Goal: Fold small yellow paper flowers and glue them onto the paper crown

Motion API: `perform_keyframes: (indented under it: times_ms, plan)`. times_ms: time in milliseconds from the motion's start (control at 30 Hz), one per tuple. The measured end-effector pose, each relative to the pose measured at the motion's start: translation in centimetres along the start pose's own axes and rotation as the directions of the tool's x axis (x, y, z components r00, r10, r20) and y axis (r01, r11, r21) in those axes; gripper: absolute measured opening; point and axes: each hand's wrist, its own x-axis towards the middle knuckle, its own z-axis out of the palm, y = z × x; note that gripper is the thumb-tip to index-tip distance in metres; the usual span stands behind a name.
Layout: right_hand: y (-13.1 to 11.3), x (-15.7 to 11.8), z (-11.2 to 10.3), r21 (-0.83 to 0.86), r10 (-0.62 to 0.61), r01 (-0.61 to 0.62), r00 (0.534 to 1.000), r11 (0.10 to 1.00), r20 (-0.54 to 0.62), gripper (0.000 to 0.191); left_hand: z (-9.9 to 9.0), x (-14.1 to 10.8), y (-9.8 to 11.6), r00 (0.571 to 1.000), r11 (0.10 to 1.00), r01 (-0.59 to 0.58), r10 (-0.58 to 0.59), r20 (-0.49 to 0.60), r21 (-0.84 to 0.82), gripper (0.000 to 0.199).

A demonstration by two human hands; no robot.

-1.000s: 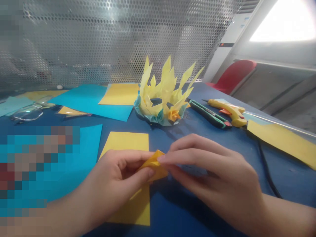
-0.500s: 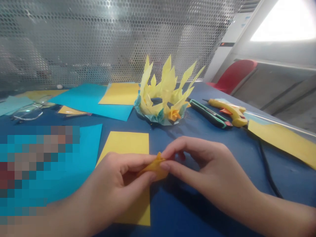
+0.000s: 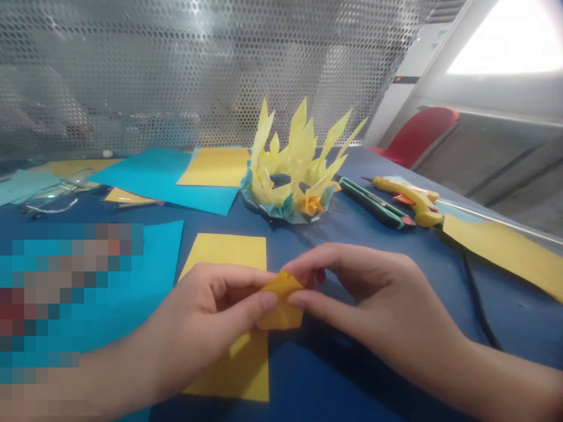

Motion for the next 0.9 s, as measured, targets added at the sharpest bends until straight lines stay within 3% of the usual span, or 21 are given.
perform_keyframes:
  times_ms: [100,200,333,433,567,700,800,900]
  plan:
    - [-0.1,0.1,-0.1,0.025,-0.058,0.058,0.998,0.998,0.015,0.011,-0.1,0.0,0.2,0.999,1.0,0.014,-0.015,-0.035,-0.026,0.026]
    - [-0.3,0.2,-0.4,-0.031,-0.194,0.196,0.979,0.98,0.06,0.018,-0.2,0.1,0.2,0.995,0.996,0.042,-0.048,-0.082,-0.079,0.026]
    - [-0.2,0.1,-1.0,-0.199,-0.374,0.401,0.914,0.894,0.159,0.019,-0.4,0.3,0.1,0.996,0.993,0.049,-0.057,-0.07,-0.108,0.023]
    - [0.1,-0.2,-1.1,-0.291,-0.438,0.484,0.874,0.825,0.211,0.02,-0.6,0.3,-0.1,0.998,0.991,0.049,-0.054,-0.038,-0.123,0.019]
    - [0.4,-0.6,-1.2,-0.33,-0.485,0.541,0.841,0.774,0.241,0.019,-0.7,0.3,-0.1,0.998,0.986,0.065,-0.064,0.012,-0.156,0.017]
    - [0.2,-0.7,-1.3,-0.351,-0.443,0.533,0.843,0.77,0.306,0.022,-0.6,0.3,0.1,0.994,0.982,0.112,-0.108,0.032,-0.15,0.013]
    - [0.1,-0.5,-1.2,-0.333,-0.47,0.535,0.844,0.776,0.26,0.019,-0.5,0.3,0.1,0.996,0.992,0.092,-0.093,-0.004,-0.091,0.007]
    - [0.1,-0.1,-0.8,-0.238,-0.428,0.46,0.887,0.856,0.174,0.007,-0.3,0.2,0.1,0.998,0.998,0.062,-0.063,-0.021,-0.033,0.011]
